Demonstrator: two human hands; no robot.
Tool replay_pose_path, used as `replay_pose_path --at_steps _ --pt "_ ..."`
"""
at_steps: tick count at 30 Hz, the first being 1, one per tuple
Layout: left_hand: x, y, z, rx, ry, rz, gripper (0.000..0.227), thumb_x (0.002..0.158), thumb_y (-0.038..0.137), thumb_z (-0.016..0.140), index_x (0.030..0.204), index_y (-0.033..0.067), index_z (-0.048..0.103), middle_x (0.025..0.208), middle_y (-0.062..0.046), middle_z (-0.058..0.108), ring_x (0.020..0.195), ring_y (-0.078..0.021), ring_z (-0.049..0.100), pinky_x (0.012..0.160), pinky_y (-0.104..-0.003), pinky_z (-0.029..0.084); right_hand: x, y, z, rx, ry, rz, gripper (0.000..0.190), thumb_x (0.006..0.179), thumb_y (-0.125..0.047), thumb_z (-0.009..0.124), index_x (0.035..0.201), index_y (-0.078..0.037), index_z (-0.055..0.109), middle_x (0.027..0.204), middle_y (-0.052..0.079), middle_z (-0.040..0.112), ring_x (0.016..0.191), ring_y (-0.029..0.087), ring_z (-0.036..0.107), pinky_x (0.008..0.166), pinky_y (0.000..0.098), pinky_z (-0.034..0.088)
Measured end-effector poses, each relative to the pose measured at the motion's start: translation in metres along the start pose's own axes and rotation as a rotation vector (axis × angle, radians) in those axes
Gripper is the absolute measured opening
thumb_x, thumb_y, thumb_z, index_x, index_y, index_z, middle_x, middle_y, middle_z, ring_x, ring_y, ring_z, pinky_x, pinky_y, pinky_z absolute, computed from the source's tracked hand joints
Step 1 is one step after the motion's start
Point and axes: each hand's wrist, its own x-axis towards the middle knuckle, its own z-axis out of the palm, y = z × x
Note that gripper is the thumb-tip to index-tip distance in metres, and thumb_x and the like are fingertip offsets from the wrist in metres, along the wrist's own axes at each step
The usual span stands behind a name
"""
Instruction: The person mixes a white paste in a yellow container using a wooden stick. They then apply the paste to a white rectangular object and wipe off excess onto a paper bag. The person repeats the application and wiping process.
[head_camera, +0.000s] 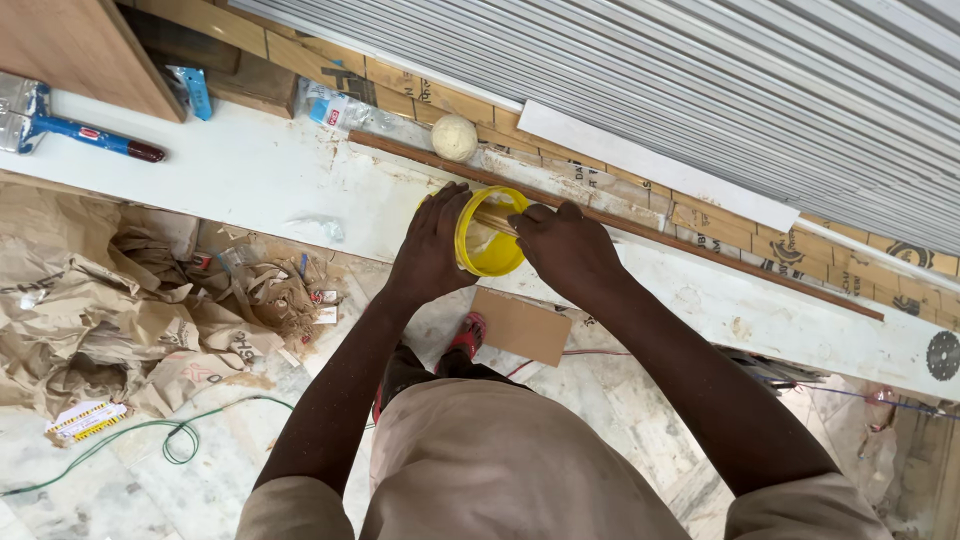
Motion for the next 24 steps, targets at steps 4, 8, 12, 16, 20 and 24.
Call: replay_pose_path --at_steps 4,8,12,16,20,24 --pt "-0.001 -0.002 0.001 0.002 -0.005 0.032 0.100 0.067 0.024 0.090 0.147 0.0000 0.036 0.151 -0.022 0.046 0.145 -0.0407 0.041 0.122 -0.056 0.030 0.005 0.003 0.009 -0.024 -0.055 -0.005 0.036 0.091 -0.022 0.067 0.125 -0.009 0.068 0.115 0.006 0.070 0.089 0.034 0.065 0.065 0.0418 0.060" --pt "-0.003 0.000 0.005 0.052 -0.043 0.058 0.100 0.067 0.025 0.091 0.147 0.0006 0.037 0.151 -0.022 0.046 0.146 -0.0404 0.041 0.122 -0.059 0.029 0.009 0.005 0.015 0.031 -0.101 0.003 0.034 0.091 -0.018 0.066 0.125 -0.009 0.067 0.116 0.006 0.070 0.085 0.035 0.066 0.066 0.0436 0.060" --pt "-0.007 -0.001 0.008 0.050 -0.052 0.042 0.098 0.068 0.027 0.091 0.147 0.0015 0.038 0.152 -0.021 0.046 0.147 -0.0399 0.041 0.123 -0.060 0.027 0.011 0.008 0.020 0.059 -0.200 0.012 0.036 0.090 -0.019 0.067 0.124 -0.010 0.066 0.113 0.010 0.069 0.083 0.033 0.070 0.069 0.0450 0.059" --pt "-0.012 -0.003 0.009 0.079 -0.026 0.063 0.101 0.069 0.031 0.092 0.148 0.0007 0.037 0.152 -0.022 0.045 0.146 -0.0409 0.040 0.123 -0.062 0.026 0.009 0.012 0.024 0.141 -0.222 0.032 0.035 0.089 -0.023 0.069 0.121 -0.009 0.066 0.109 0.011 0.069 0.084 0.033 0.070 0.070 0.0464 0.059" --pt "-0.015 -0.003 0.010 0.117 -0.021 0.039 0.100 0.072 0.032 0.092 0.148 0.0000 0.036 0.151 -0.022 0.046 0.146 -0.0407 0.041 0.122 -0.063 0.028 0.003 0.013 0.030 0.187 -0.192 0.072 0.033 0.091 -0.021 0.068 0.122 -0.010 0.067 0.109 0.011 0.069 0.084 0.033 0.071 0.071 0.0462 0.058" --pt "-0.016 -0.004 0.007 0.093 0.010 0.024 0.099 0.072 0.032 0.090 0.147 -0.0025 0.036 0.150 -0.023 0.046 0.145 -0.0424 0.042 0.120 -0.064 0.031 -0.003 0.018 0.032 0.127 -0.081 0.005 0.038 0.091 -0.018 0.067 0.128 -0.009 0.066 0.112 0.011 0.068 0.082 0.033 0.070 0.067 0.0454 0.058"
